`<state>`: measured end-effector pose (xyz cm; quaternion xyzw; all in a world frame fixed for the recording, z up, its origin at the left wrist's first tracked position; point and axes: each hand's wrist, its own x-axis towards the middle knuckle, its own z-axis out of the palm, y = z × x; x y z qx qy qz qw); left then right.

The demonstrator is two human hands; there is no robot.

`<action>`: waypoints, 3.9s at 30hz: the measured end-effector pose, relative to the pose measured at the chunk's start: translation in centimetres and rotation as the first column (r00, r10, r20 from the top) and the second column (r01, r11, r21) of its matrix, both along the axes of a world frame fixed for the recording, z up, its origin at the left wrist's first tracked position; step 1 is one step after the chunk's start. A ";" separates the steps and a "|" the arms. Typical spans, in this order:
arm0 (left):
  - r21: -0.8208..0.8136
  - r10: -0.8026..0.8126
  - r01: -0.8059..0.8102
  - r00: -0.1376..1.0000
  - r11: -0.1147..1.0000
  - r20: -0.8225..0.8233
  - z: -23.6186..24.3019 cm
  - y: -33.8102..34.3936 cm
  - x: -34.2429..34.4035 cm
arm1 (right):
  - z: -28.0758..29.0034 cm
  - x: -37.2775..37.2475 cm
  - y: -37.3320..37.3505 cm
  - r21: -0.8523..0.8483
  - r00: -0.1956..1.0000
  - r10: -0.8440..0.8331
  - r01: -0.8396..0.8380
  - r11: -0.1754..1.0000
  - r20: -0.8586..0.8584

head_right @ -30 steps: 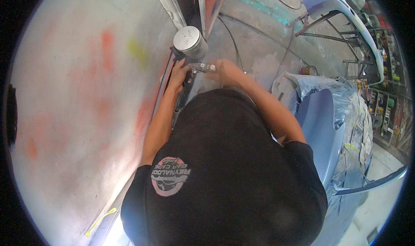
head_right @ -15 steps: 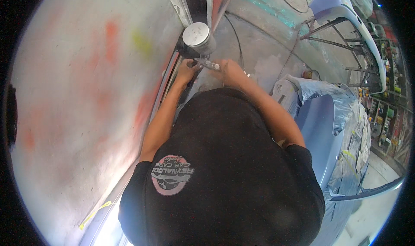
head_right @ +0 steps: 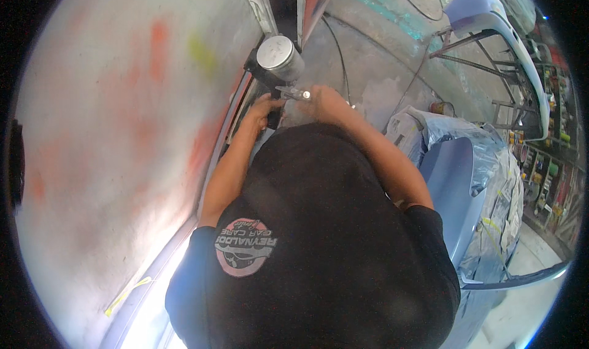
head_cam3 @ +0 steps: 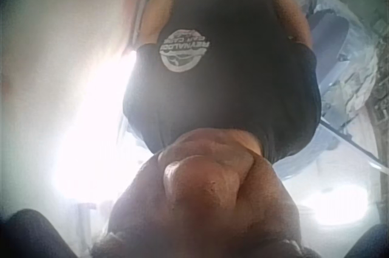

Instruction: The person holds a car trim piece and applies paint to it using a spray gun, then moves the painted piece over to a ventilation vent.

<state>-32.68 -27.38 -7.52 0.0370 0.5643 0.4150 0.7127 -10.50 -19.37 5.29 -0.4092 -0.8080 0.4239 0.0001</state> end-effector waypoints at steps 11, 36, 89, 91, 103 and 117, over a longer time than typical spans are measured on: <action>0.022 0.010 -0.010 1.000 1.000 0.011 0.9 0.8 1.5 | 1.5 -0.1 -0.6 0.013 0.995 0.094 -0.095 0.995 0.032; 0.136 0.137 -0.130 0.990 0.982 -0.038 -1.0 1.4 2.2 | -0.7 0.2 -0.4 -0.047 0.998 0.059 -0.059 0.997 0.001; -0.001 -0.326 0.326 0.943 0.945 0.065 5.3 0.4 3.3 | -4.8 -0.8 1.2 0.157 0.985 -0.169 0.170 0.973 -0.024; 0.001 -0.333 0.334 0.941 0.943 0.067 4.9 0.2 3.5 | -4.7 -0.8 1.2 0.020 0.969 -0.237 0.239 0.971 -0.064; -0.030 -0.423 0.422 0.906 0.906 -0.018 9.2 0.5 4.9 | -4.1 -0.1 1.8 0.226 0.942 -0.286 0.321 0.920 -0.178; -0.061 -0.374 0.372 0.927 0.926 -0.035 6.4 0.4 4.7 | -3.8 0.7 1.2 0.078 0.977 -0.201 0.207 0.975 -0.073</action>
